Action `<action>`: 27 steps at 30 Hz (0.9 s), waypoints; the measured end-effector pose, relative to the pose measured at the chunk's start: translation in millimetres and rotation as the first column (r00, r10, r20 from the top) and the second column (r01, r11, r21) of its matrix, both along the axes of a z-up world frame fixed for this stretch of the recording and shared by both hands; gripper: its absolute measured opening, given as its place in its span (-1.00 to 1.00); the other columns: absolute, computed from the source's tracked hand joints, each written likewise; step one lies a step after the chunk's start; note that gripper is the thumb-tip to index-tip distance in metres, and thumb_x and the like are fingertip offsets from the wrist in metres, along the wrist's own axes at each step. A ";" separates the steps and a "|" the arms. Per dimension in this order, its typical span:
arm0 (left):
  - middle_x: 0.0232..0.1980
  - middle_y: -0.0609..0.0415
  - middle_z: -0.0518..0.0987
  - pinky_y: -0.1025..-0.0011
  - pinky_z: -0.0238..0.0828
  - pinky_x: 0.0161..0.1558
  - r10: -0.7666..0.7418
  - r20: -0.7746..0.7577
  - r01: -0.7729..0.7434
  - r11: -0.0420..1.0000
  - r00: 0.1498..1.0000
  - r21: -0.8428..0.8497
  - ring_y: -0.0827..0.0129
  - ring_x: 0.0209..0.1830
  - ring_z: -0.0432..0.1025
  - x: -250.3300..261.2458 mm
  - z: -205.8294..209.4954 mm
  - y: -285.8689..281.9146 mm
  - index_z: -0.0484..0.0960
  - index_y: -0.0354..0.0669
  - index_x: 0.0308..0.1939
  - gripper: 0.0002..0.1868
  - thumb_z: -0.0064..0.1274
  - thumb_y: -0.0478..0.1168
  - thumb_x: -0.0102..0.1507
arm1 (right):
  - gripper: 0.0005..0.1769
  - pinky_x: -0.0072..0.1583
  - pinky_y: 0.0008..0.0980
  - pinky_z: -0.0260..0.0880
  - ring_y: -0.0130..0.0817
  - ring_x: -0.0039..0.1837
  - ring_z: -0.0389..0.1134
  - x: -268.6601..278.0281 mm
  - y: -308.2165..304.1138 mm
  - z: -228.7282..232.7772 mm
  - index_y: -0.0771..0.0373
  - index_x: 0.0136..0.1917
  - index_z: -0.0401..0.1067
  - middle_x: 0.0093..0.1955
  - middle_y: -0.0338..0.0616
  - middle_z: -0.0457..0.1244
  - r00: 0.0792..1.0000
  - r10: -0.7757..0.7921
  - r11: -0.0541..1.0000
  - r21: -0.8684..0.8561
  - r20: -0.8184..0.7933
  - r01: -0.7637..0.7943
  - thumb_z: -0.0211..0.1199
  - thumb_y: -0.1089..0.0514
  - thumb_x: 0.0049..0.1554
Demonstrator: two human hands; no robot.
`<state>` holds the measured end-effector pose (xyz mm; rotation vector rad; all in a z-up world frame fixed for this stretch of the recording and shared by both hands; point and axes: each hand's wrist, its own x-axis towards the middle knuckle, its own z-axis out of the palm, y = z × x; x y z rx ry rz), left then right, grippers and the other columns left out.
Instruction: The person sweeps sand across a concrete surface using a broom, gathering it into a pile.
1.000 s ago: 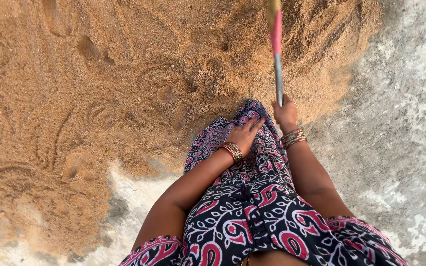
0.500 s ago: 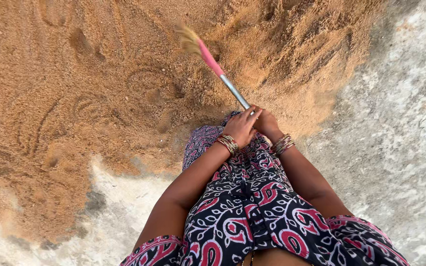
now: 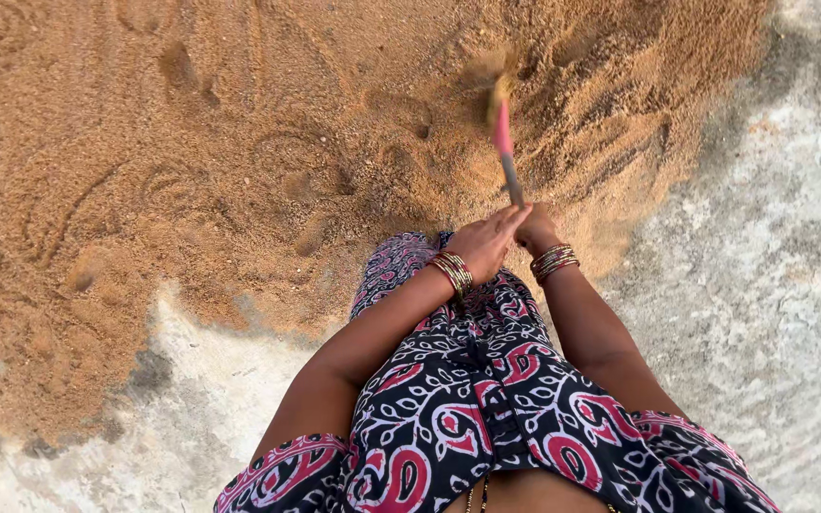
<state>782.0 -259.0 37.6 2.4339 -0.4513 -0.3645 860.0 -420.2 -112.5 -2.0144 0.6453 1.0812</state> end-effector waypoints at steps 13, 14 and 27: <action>0.58 -0.14 0.13 0.23 0.59 -0.17 -0.115 0.031 0.109 0.984 0.993 0.144 0.20 -0.18 0.56 4.6 7.2 -33.0 0.03 0.32 0.57 -0.09 -0.03 -0.35 0.18 | -0.66 -0.40 -0.54 0.24 -0.49 -0.36 0.21 24.6 -14.4 49.1 0.35 0.20 0.46 -0.28 -0.21 0.28 0.934 0.041 0.936 0.313 0.354 -0.160 0.27 0.13 0.22; 0.59 -0.12 0.12 0.24 0.60 -0.17 -0.141 -0.038 0.146 0.976 0.989 0.163 0.20 -0.15 0.57 4.4 8.4 -34.5 0.00 0.29 0.58 -0.12 -0.05 -0.33 0.22 | -0.63 -0.43 -0.51 0.21 -0.49 -0.40 0.19 25.7 -19.9 51.9 0.30 0.24 0.40 -0.30 -0.24 0.26 0.953 -0.113 0.934 0.358 0.281 0.005 0.26 0.15 0.19; 0.58 -0.20 0.01 0.09 0.28 0.37 -0.066 0.022 0.064 0.995 0.998 0.077 -0.14 0.48 0.21 -7.2 -12.3 -29.9 0.00 0.10 0.56 -0.12 0.10 -0.10 0.23 | -0.62 -0.37 -0.48 0.37 -0.47 -0.35 0.29 -33.4 -0.6 -21.9 0.45 0.24 0.39 -0.22 -0.15 0.28 0.981 -0.175 0.957 0.248 0.084 0.150 0.15 0.12 0.27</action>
